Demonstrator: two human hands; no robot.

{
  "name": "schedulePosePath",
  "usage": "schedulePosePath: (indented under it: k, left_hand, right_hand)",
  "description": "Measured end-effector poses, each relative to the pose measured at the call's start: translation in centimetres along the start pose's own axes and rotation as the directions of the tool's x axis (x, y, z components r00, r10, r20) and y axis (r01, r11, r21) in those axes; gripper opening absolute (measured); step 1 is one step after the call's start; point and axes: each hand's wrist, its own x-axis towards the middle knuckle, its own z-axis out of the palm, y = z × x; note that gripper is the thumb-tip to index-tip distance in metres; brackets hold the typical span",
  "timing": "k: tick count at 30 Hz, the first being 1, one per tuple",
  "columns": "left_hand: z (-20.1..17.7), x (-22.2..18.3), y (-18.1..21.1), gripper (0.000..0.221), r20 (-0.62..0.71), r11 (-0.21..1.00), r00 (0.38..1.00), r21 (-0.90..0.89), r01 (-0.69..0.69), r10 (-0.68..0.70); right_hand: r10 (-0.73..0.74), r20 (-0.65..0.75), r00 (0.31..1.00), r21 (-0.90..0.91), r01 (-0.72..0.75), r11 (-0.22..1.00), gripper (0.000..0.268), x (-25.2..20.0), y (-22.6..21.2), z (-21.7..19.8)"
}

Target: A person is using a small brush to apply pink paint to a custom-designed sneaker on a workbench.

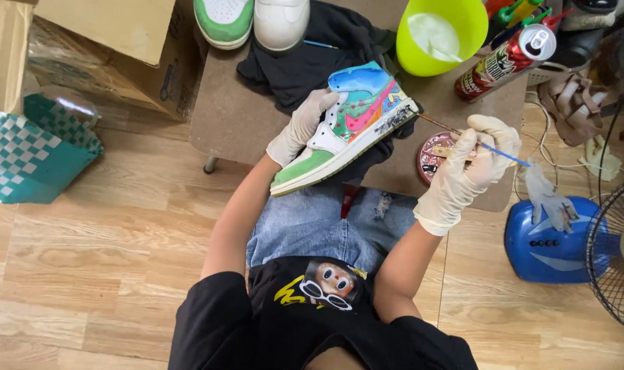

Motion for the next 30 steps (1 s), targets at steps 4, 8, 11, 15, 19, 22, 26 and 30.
schedulePosePath:
  k: [4, 8, 11, 15, 19, 22, 26, 30]
  left_hand:
    - [-0.2, 0.4, -0.8, 0.028, 0.024, 0.991, 0.997, 0.113, -0.07, 0.067]
    - [-0.7, -0.1, -0.4, 0.024, 0.026, 0.997, 0.999, -0.073, 0.032, -0.03]
    - [-1.1, -1.6, 4.7, 0.024, 0.092, 0.983, 0.992, 0.157, -0.1, 0.086]
    - [-1.1, -2.9, 9.1, 0.025, 0.122, 0.934, 0.976, 0.29, -0.21, 0.181]
    - [-1.1, -2.8, 7.7, 0.022, 0.147, 0.857, 0.966, 0.446, -0.257, 0.213]
    - [-1.1, -2.4, 7.3, 0.021, 0.144, 0.876, 0.964, 0.405, -0.262, 0.222]
    - [-1.3, -1.6, 7.6, 0.023, 0.115, 0.964, 0.985, 0.219, -0.153, 0.131]
    - [-0.1, -3.0, 7.9, 0.026, 0.037, 0.944, 0.991, 0.301, -0.132, 0.127]
  right_hand:
    - [-0.018, 0.012, 1.0, -0.028, 0.018, 0.999, 0.044, 0.1, -0.1, -0.2]
    - [-0.057, 0.04, 0.998, -0.026, 0.058, 0.998, 0.04, 0.7, -1.7, -0.5]
    - [-0.072, 0.039, 0.997, -0.029, 0.073, 0.997, 0.036, 1.0, -2.1, -0.3]
    - [-0.057, 0.028, 0.998, -0.025, 0.057, 0.998, 0.031, 0.5, -2.0, 0.0]
    - [-0.075, 0.039, 0.996, -0.026, 0.076, 0.997, 0.032, 1.2, -3.3, 0.2]
    - [-0.089, 0.05, 0.995, -0.024, 0.09, 0.996, 0.032, 1.5, -4.4, 0.3]
    - [-0.139, 0.036, 0.99, -0.13, 0.142, 0.981, 0.031, 1.4, -4.2, 0.0]
    - [-0.145, 0.048, 0.988, -0.11, 0.15, 0.983, 0.032, 1.5, -4.6, -0.2]
